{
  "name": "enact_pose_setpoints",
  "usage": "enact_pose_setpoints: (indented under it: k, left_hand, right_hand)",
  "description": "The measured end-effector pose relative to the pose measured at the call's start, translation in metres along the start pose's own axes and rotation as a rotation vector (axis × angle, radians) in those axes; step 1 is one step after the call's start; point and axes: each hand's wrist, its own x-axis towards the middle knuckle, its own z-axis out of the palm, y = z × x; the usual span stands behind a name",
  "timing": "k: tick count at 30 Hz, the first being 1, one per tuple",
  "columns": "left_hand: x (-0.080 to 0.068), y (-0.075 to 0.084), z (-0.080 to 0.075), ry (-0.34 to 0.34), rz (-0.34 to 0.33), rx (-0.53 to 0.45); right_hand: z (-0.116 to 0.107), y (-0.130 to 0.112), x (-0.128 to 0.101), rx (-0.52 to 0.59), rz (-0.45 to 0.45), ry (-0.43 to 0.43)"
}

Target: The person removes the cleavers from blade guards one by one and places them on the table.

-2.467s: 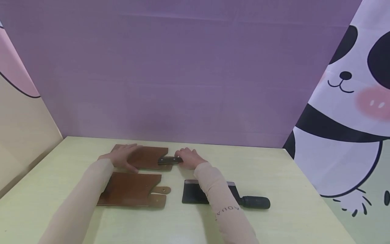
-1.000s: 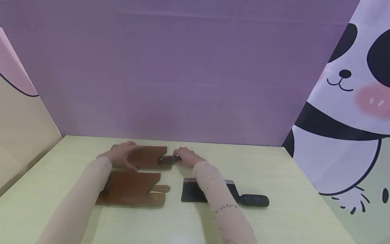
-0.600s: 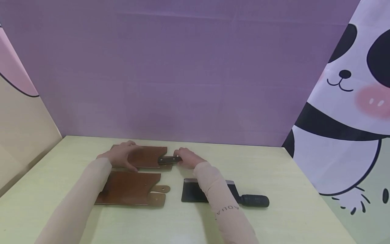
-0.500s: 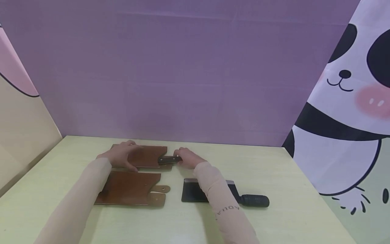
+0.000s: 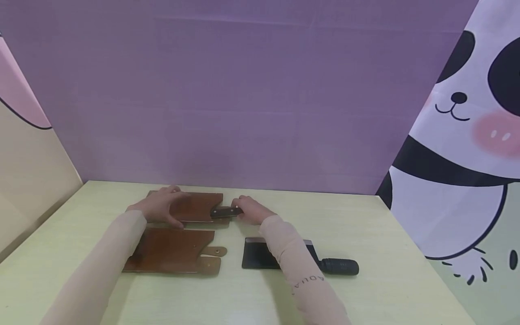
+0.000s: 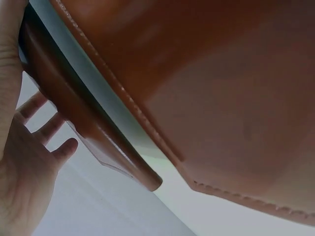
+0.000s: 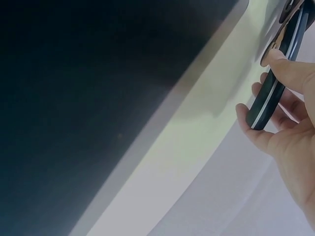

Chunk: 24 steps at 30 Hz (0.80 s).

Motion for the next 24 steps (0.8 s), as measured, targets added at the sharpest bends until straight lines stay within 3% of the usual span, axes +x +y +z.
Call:
enact_pose_setpoints:
  k: [12, 24]
  left_hand:
    - [-0.0081, 0.0088, -0.0077, -0.010, -0.014, -0.012]
    - [-0.0106, 0.0069, -0.0092, -0.007, -0.009, -0.011]
  right_hand:
    - [0.0000, -0.0022, -0.0034, 0.009, -0.010, -0.001]
    - [-0.0031, -0.0035, -0.0063, 0.009, 0.000, 0.001]
